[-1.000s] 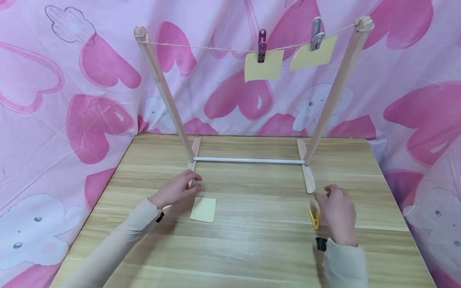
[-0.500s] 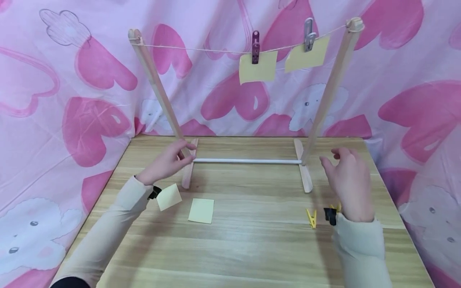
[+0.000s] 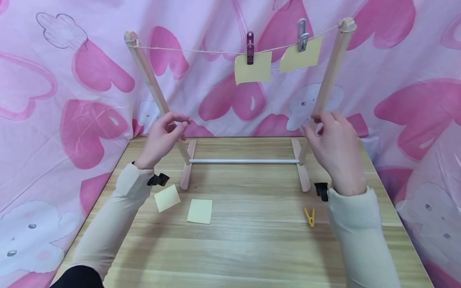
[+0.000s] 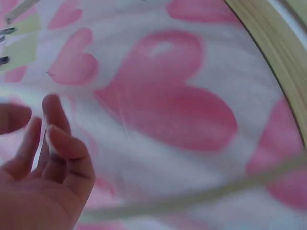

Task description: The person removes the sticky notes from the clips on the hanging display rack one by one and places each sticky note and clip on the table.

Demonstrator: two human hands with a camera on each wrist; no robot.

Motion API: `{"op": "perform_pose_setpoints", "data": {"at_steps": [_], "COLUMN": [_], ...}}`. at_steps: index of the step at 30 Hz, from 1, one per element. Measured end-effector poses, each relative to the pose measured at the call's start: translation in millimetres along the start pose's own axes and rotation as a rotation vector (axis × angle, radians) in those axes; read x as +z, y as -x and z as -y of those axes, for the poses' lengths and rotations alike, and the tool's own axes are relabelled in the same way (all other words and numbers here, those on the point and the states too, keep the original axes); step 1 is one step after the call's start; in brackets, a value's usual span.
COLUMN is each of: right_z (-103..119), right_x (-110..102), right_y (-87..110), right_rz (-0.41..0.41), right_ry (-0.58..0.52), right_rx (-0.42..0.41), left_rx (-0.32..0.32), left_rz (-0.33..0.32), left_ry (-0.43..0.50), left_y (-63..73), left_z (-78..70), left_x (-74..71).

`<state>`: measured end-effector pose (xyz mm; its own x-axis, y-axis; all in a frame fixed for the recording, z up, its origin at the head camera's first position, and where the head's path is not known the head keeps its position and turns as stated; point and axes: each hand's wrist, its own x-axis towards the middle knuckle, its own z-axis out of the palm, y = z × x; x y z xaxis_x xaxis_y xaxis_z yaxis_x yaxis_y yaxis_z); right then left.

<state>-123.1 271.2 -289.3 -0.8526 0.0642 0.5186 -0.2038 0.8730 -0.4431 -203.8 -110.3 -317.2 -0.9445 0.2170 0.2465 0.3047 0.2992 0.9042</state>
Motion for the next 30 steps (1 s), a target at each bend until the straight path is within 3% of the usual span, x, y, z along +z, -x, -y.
{"op": "perform_pose_setpoints", "data": {"at_steps": [4, 7, 12, 16, 21, 26, 30], "right_z": [18.7, 30.6, 49.8, 66.8, 85.8, 100.2, 107.8], "right_x": [-4.2, -7.3, -10.1, -10.1, -9.4, -10.1, -10.3], "right_y": [-20.2, -33.8, -52.4, -64.9, -79.9, -92.7, -98.5], "right_rz": [-0.002, 0.013, 0.004, -0.017, -0.028, 0.01, 0.058], "right_ry": [-0.142, -0.292, -0.438, -0.463, -0.438, -0.461, -0.455], "right_rx": [-0.069, -0.058, -0.011, -0.029, -0.081, -0.039, -0.022], "left_rx": [-0.118, -0.198, -0.276, -0.299, -0.342, -0.339, -0.337], "left_rz": [-0.093, -0.137, -0.143, -0.138, -0.112, -0.073, -0.063], "left_ry": [0.381, 0.655, 0.89, 0.94, 0.928, 0.889, 0.916], "left_y": [-8.9, -15.8, -27.8, -37.1, -46.7, -53.4, -57.0], "left_z": [-9.0, -15.8, -25.2, -33.7, -43.9, -52.4, -61.6], "left_x": [13.5, 24.2, 40.3, 54.2, 75.4, 96.9, 110.9]}}
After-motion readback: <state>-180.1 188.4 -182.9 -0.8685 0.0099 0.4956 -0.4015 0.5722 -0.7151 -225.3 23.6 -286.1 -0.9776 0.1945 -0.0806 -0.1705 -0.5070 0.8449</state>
